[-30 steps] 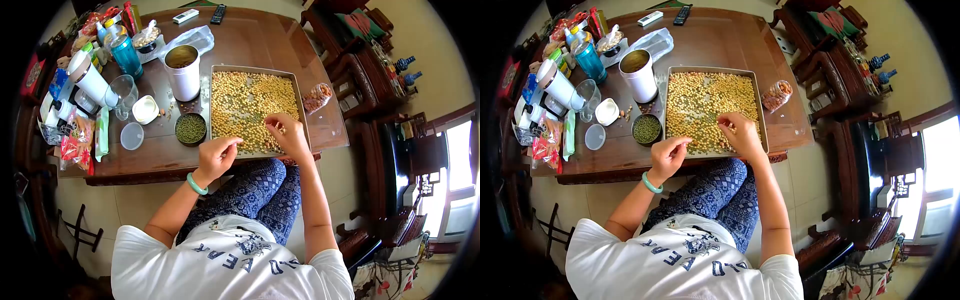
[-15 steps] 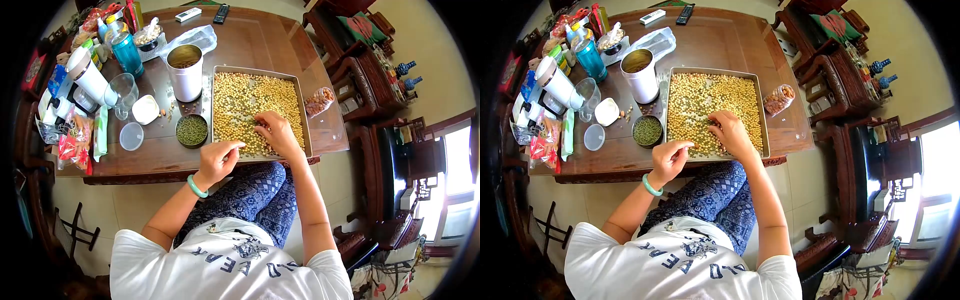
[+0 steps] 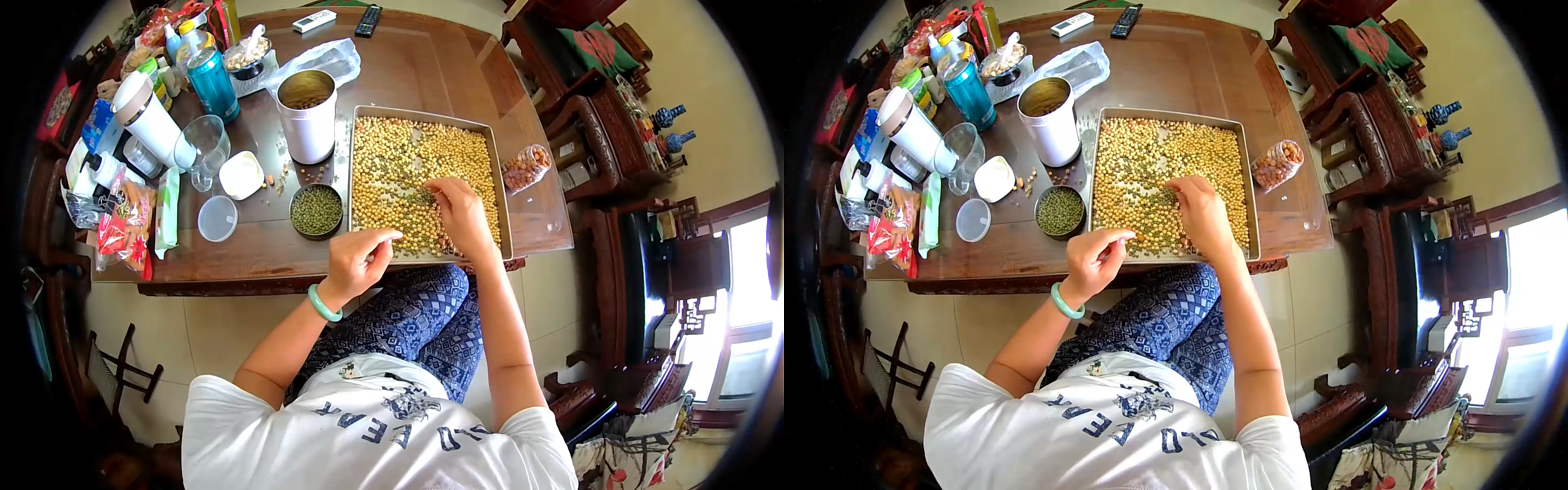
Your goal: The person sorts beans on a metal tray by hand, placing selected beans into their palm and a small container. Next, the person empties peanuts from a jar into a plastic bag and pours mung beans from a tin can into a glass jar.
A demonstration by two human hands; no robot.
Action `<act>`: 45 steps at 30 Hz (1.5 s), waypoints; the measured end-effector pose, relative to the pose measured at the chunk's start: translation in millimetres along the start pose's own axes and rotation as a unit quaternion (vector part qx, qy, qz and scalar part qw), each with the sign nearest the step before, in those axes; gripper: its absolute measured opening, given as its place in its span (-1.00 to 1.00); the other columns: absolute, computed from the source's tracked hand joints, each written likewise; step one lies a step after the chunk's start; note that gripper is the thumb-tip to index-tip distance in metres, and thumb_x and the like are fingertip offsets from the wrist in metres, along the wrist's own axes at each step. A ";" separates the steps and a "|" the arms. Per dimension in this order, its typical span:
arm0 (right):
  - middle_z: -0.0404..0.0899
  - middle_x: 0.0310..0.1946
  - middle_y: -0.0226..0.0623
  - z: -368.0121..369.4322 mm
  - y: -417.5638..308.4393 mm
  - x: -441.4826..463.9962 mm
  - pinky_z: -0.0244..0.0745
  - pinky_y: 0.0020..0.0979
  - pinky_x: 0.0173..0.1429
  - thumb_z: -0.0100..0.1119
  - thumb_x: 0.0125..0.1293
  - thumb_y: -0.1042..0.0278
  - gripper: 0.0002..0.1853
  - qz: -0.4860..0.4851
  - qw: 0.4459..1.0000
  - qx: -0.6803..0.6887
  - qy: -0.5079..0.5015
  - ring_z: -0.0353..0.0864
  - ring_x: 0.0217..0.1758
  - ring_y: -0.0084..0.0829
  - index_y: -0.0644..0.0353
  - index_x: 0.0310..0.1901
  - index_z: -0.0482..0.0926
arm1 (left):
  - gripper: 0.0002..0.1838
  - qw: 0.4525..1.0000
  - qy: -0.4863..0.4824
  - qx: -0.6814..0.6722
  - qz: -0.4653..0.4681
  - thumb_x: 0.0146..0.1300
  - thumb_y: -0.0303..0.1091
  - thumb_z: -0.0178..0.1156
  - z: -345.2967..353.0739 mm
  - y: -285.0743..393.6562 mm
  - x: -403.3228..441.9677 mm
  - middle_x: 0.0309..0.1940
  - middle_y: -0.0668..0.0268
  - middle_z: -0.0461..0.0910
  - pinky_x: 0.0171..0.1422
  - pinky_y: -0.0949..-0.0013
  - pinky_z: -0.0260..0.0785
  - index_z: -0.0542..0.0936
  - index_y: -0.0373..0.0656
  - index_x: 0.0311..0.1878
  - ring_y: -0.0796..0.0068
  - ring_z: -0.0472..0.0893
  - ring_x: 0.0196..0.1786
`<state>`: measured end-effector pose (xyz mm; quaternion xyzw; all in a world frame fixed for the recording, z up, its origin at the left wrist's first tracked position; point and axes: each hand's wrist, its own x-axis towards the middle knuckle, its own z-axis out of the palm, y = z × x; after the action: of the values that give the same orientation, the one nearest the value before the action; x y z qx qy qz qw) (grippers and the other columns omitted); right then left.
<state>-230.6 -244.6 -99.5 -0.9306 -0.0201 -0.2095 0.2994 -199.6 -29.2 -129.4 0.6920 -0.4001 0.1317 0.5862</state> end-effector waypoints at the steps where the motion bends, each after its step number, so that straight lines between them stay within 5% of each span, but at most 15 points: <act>1: 0.62 -0.21 -0.07 -2.8 1.7 -0.9 0.52 -0.18 -0.04 0.12 0.29 0.58 -0.84 0.023 1.000 0.001 0.018 0.62 -0.15 -0.05 0.30 -0.12 0.60 | -0.83 1.000 0.000 -0.001 -0.002 0.15 -0.59 0.22 -0.3 0.2 0.3 -0.56 0.30 0.62 -0.56 0.45 0.28 0.68 -0.15 -0.21 0.50 0.47 -0.68; 6: 0.67 -0.21 -0.13 -21.2 -0.9 -10.1 0.54 -0.35 -0.09 0.21 0.29 0.53 -0.80 0.095 0.995 0.002 0.030 0.67 -0.20 -0.29 0.29 -0.06 0.62 | -0.83 1.000 0.003 0.002 0.009 0.15 -0.59 0.22 0.8 -1.2 0.3 -0.56 0.30 0.62 -0.57 0.46 0.28 0.69 -0.15 -0.22 0.51 0.47 -0.68; 12: 0.68 -0.31 -0.16 -20.3 -1.4 -28.5 0.53 -0.36 -0.16 0.26 0.29 0.45 -0.86 0.104 0.994 0.016 0.028 0.67 -0.28 -0.30 0.31 -0.17 0.65 | -0.83 1.000 0.006 0.000 -0.005 0.17 -0.58 0.22 1.2 1.5 1.1 -0.57 0.29 0.62 -0.57 0.46 0.29 0.70 -0.15 -0.20 0.51 0.49 -0.68; 16: 0.67 -0.31 -0.15 -23.6 -7.1 -34.2 0.51 -0.33 -0.18 0.25 0.30 0.42 -0.87 0.122 0.991 0.030 0.039 0.66 -0.30 -0.25 0.29 -0.20 0.64 | -0.82 0.994 -0.025 -0.066 -0.079 0.24 -0.57 0.23 -8.5 14.5 7.6 -0.63 0.36 0.53 -0.58 0.55 0.17 0.71 -0.16 -0.13 0.71 0.35 -0.67; 21: 0.67 -0.30 -0.14 -26.3 -8.6 -44.3 0.51 -0.31 -0.18 0.24 0.30 0.42 -0.87 0.103 0.991 0.051 0.065 0.65 -0.29 -0.20 0.28 -0.19 0.65 | -0.85 0.988 -0.107 0.094 0.064 0.23 -0.54 0.25 -94.5 72.2 105.6 -0.49 0.36 0.56 -0.50 0.50 0.25 0.71 -0.18 -0.15 0.64 0.42 -0.56; 23: 0.67 -0.30 -0.13 -28.4 -14.3 -46.7 0.52 -0.29 -0.17 0.24 0.30 0.43 -0.88 0.103 0.991 0.052 0.065 0.65 -0.28 -0.19 0.28 -0.19 0.65 | -0.87 0.978 -0.115 0.166 0.049 0.26 -0.46 0.24 -121.3 79.1 171.7 -0.45 0.30 0.56 -0.39 0.41 0.35 0.71 -0.16 -0.16 0.51 0.48 -0.50; 27: 0.67 -0.29 -0.14 -29.3 -19.6 -59.5 0.52 -0.30 -0.16 0.25 0.29 0.45 -0.88 0.093 0.989 0.060 0.099 0.66 -0.26 -0.19 0.28 -0.19 0.65 | -0.82 0.924 -0.210 0.315 0.045 0.28 -0.42 0.21 -132.3 -4.2 276.1 -0.34 0.23 0.66 -0.16 0.35 0.43 0.69 -0.24 -0.11 0.47 0.58 -0.30; 29: 0.67 -0.28 -0.13 -35.3 -28.3 -66.1 0.53 -0.31 -0.17 0.26 0.28 0.45 -0.88 0.114 0.986 0.060 0.103 0.66 -0.26 -0.20 0.29 -0.19 0.65 | -0.76 0.868 -0.362 0.335 -0.061 0.30 -0.38 0.19 -129.0 -61.7 309.8 -0.25 0.20 0.71 0.00 0.36 0.46 0.68 -0.24 -0.03 0.47 0.63 -0.17; 31: 0.67 -0.28 -0.13 -39.2 -26.9 -77.7 0.54 -0.31 -0.16 0.27 0.27 0.48 -0.88 0.123 0.982 0.080 0.121 0.67 -0.25 -0.20 0.30 -0.20 0.65 | -0.75 0.819 -0.474 0.321 -0.042 0.30 -0.27 0.19 -134.0 -146.4 324.7 -0.10 0.14 0.72 0.11 0.23 0.45 0.73 -0.04 -0.03 0.23 0.66 -0.07; 35: 0.66 -0.32 -0.16 -61.2 -35.3 -103.1 0.55 -0.37 -0.23 0.28 0.26 0.52 -0.89 0.188 0.968 0.084 0.143 0.67 -0.32 -0.27 0.28 -0.18 0.66 | -0.71 0.748 -0.574 0.316 -0.107 0.41 -0.21 0.12 -134.0 -205.2 326.9 0.02 0.24 0.70 0.19 0.29 0.41 0.70 -0.05 0.06 0.33 0.63 0.05; 41: 0.64 -0.39 -0.23 -73.2 -17.6 -143.5 0.49 -0.46 -0.27 0.29 0.23 0.54 -0.90 0.222 0.946 0.066 0.228 0.59 -0.40 -0.43 0.29 -0.22 0.66 | -0.69 0.724 -0.471 0.470 -0.185 0.27 -0.20 0.23 -129.3 -191.6 323.4 -0.18 0.00 0.71 0.12 0.23 0.45 0.70 -0.26 -0.10 0.17 0.68 -0.10; 45: 0.62 -0.42 -0.27 -66.4 -9.5 -154.3 0.46 -0.49 -0.27 0.29 0.23 0.54 -0.91 0.265 0.926 0.078 0.258 0.54 -0.42 -0.51 0.31 -0.24 0.65 | -0.67 0.851 -0.273 0.447 0.034 0.09 -0.35 0.36 -135.8 -183.7 327.2 -0.05 0.05 0.61 0.14 0.10 0.44 0.67 -0.17 -0.04 -0.02 0.61 -0.02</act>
<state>-397.8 -260.8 -107.7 -0.7893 0.2893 -0.3531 0.4105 180.6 -36.8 -8.3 0.8734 -0.4655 0.1218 0.0756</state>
